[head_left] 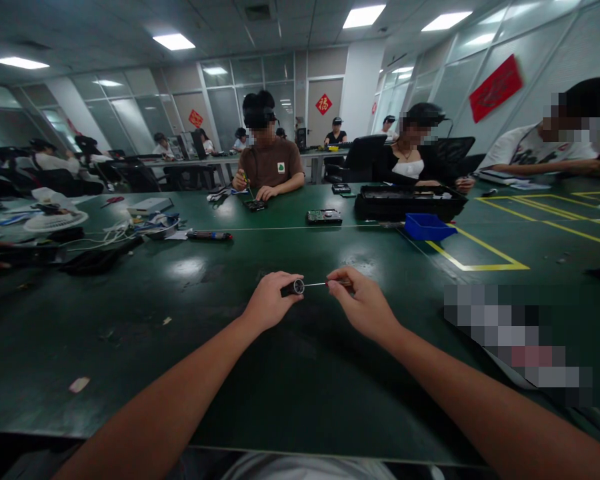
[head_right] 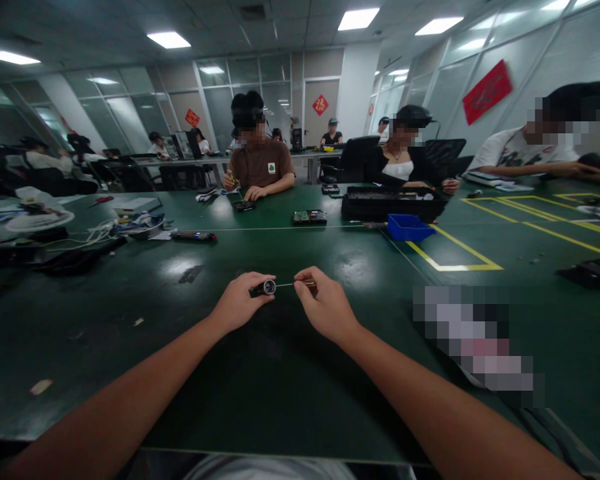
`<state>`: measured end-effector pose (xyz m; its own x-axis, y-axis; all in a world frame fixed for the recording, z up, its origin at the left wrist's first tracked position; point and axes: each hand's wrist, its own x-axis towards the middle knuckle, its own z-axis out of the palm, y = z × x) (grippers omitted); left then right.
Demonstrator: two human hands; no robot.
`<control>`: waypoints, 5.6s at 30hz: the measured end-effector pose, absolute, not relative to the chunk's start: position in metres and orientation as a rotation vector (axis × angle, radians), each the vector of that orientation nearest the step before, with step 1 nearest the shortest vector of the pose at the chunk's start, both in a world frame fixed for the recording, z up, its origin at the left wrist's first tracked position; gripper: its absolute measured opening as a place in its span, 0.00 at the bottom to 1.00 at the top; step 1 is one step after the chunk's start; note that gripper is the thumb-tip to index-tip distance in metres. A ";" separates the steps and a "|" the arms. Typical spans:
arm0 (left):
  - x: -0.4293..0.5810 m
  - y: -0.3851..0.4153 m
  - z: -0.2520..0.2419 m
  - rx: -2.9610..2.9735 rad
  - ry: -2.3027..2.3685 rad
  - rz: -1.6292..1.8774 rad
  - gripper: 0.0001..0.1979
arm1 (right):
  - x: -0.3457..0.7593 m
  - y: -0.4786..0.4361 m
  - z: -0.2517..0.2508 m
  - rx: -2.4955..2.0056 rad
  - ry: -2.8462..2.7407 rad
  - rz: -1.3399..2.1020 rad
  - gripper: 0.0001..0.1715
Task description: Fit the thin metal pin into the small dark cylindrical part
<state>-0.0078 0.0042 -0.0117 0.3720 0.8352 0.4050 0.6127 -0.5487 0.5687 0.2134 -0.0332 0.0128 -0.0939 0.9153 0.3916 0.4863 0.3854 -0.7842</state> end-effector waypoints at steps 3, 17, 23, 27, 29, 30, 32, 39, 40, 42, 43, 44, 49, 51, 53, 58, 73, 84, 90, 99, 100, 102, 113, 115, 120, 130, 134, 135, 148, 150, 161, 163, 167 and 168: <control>-0.006 0.003 -0.012 2.325 1.269 0.958 0.20 | 0.213 -0.034 0.015 -1.350 -1.730 0.612 0.21; -0.005 0.001 -0.007 2.301 1.275 0.915 0.19 | 0.212 -0.035 0.013 -1.295 -1.760 0.572 0.18; -0.005 0.001 -0.007 2.295 1.274 0.938 0.20 | 0.211 -0.033 0.007 -1.232 -1.625 0.623 0.13; -0.007 0.003 -0.006 2.286 1.289 0.966 0.19 | 0.212 -0.027 0.004 -1.162 -1.491 0.783 0.13; -0.008 0.004 -0.006 2.302 1.261 0.971 0.20 | 0.212 -0.023 0.003 -1.136 -1.381 0.910 0.15; -0.008 0.004 -0.006 2.316 1.240 0.975 0.20 | 0.212 -0.021 0.003 -1.118 -1.280 0.991 0.16; -0.008 0.004 -0.006 2.344 1.200 0.986 0.20 | 0.212 -0.017 0.001 -1.071 -1.037 1.206 0.18; -0.004 0.000 -0.003 2.377 1.197 0.938 0.20 | 0.214 -0.013 -0.002 -1.000 -0.907 1.253 0.18; -0.004 0.000 -0.003 2.374 1.207 0.933 0.20 | 0.214 -0.013 -0.003 -1.015 -0.952 1.181 0.18; -0.004 -0.001 -0.002 2.366 1.226 0.927 0.20 | 0.213 -0.014 -0.004 -1.043 -1.041 1.065 0.19; -0.004 -0.001 -0.002 2.364 1.233 0.926 0.20 | 0.213 -0.015 -0.004 -1.056 -1.083 1.024 0.19; -0.004 -0.001 -0.002 2.362 1.238 0.923 0.20 | 0.212 -0.015 -0.004 -1.067 -1.120 0.991 0.19; -0.004 -0.002 -0.002 2.371 1.243 0.913 0.21 | 0.213 -0.022 0.004 -1.119 -1.300 0.859 0.18; -0.004 -0.002 -0.002 2.371 1.250 0.909 0.21 | 0.214 -0.026 0.009 -1.175 -1.395 0.791 0.20; -0.004 -0.002 -0.002 2.368 1.257 0.908 0.20 | 0.215 -0.030 0.014 -1.282 -1.468 0.714 0.21; -0.004 -0.001 -0.002 2.359 1.263 0.936 0.19 | 0.215 -0.033 0.014 -1.238 -1.567 0.626 0.13; -0.006 0.002 -0.004 2.372 1.278 0.901 0.19 | 0.214 -0.034 0.010 -1.289 -1.700 0.594 0.15; -0.007 0.003 -0.007 2.368 1.305 0.893 0.19 | 0.207 -0.032 0.008 -1.160 -1.467 0.763 0.13; -0.006 0.005 -0.005 2.353 1.153 1.039 0.20 | 0.216 -0.014 -0.001 -1.027 -1.035 1.301 0.18; -0.004 0.001 -0.004 2.378 1.211 0.966 0.19 | 0.212 -0.017 -0.002 -1.058 -1.174 0.974 0.19; -0.004 0.001 -0.004 2.379 1.211 0.960 0.19 | 0.212 -0.018 -0.001 -1.065 -1.219 0.936 0.19; -0.003 0.000 -0.004 2.380 1.209 0.951 0.19 | 0.212 -0.021 0.002 -1.076 -1.293 0.862 0.17; -0.003 0.000 -0.005 2.375 1.268 0.849 0.18 | 0.214 -0.038 0.018 -1.225 -1.621 0.533 0.13; -0.003 0.001 -0.005 2.380 1.266 0.840 0.18 | 0.213 -0.038 0.018 -1.182 -1.670 0.497 0.09; -0.003 0.000 -0.004 2.391 1.275 0.835 0.18 | 0.213 -0.041 0.020 -1.294 -1.738 0.416 0.17; -0.005 0.000 -0.004 2.396 1.285 0.845 0.18 | 0.210 -0.041 0.016 -1.264 -1.801 0.427 0.14; -0.005 0.001 -0.005 2.396 1.277 0.846 0.18 | 0.210 -0.043 0.017 -1.264 -1.797 0.476 0.14; -0.005 0.001 -0.006 2.397 1.269 0.843 0.18 | 0.210 -0.043 0.017 -1.270 -1.772 0.492 0.14; -0.008 0.003 0.002 2.380 1.277 0.976 0.19 | 0.213 -0.016 0.004 -1.007 -0.855 1.328 0.17; -0.009 0.005 0.000 2.382 1.295 0.923 0.19 | 0.214 -0.015 0.002 -1.022 -0.911 1.203 0.16; -0.004 0.000 -0.001 2.380 1.260 0.893 0.20 | 0.214 -0.027 0.008 -1.175 -1.409 0.679 0.16; -0.003 0.000 0.000 2.376 1.267 0.884 0.20 | 0.213 -0.029 0.009 -1.207 -1.444 0.634 0.16; -0.003 -0.002 0.001 2.389 1.283 0.847 0.19 | 0.213 -0.033 0.013 -1.280 -1.516 0.562 0.19; -0.003 -0.002 0.001 2.397 1.288 0.836 0.19 | 0.213 -0.034 0.014 -1.303 -1.539 0.546 0.21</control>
<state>-0.0025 -0.0021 0.0009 0.4304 0.8309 0.3527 0.6603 -0.5562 0.5046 0.2135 -0.0337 0.0145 0.0860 0.9142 0.3961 0.4602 0.3162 -0.8296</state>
